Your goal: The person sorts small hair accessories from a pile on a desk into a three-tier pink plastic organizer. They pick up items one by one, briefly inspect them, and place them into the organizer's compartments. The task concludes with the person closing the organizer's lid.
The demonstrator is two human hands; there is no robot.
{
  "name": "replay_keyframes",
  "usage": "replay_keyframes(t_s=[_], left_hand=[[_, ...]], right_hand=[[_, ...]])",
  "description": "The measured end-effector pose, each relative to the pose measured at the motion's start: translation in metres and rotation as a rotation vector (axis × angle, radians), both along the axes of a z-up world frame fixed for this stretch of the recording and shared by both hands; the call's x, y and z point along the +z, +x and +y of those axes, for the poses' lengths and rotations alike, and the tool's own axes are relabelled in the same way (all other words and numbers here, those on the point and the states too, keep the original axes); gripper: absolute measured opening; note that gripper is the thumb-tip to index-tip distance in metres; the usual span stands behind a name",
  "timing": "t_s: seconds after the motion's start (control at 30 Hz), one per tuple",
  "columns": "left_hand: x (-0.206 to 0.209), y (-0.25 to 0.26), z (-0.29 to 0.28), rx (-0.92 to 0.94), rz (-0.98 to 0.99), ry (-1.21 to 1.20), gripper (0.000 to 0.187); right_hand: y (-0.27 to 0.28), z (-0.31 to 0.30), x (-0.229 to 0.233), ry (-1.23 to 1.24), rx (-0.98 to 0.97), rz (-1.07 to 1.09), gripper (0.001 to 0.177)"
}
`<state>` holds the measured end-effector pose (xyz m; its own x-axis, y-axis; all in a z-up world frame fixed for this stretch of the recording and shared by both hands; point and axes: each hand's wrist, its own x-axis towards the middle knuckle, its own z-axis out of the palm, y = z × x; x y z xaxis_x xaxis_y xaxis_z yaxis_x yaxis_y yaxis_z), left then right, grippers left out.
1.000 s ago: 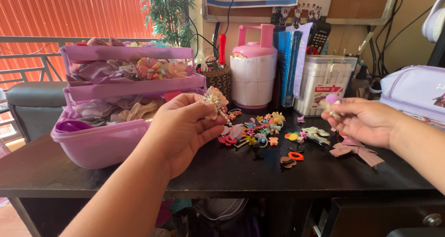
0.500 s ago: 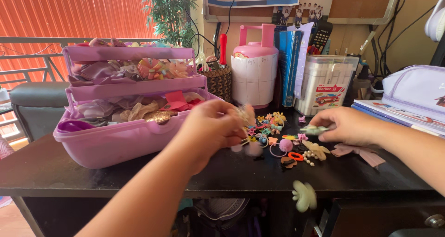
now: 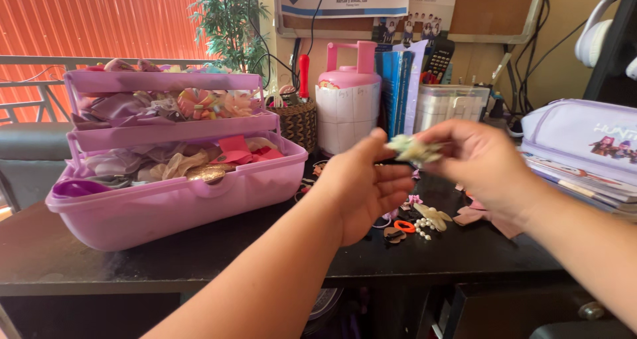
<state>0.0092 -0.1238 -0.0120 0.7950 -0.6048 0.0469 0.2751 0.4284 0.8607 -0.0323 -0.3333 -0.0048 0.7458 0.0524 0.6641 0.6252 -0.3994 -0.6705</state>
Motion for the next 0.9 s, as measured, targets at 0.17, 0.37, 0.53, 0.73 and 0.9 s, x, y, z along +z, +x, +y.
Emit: replay_keyframes(t_s=[0.17, 0.37, 0.53, 0.73, 0.9], left_hand=[[-0.002, 0.007, 0.007, 0.051, -0.124, -0.054, 0.019], [-0.004, 0.011, 0.017, 0.125, -0.174, -0.03, 0.012], [0.0, 0.011, 0.022, 0.084, -0.108, 0.049, 0.022], [-0.005, 0.031, 0.02, 0.152, 0.043, -0.212, 0.022], [-0.003, 0.039, 0.033, -0.011, 0.12, -0.369, 0.031]], right_hand=[[-0.022, 0.036, 0.003, 0.041, 0.032, 0.058, 0.041], [-0.013, 0.042, 0.003, -0.038, 0.081, 0.056, 0.019], [-0.013, 0.037, 0.003, -0.351, -0.035, -0.074, 0.013], [-0.008, 0.032, 0.003, 0.01, 0.049, -0.022, 0.01], [-0.026, 0.033, 0.012, 0.453, 0.136, 0.2, 0.009]])
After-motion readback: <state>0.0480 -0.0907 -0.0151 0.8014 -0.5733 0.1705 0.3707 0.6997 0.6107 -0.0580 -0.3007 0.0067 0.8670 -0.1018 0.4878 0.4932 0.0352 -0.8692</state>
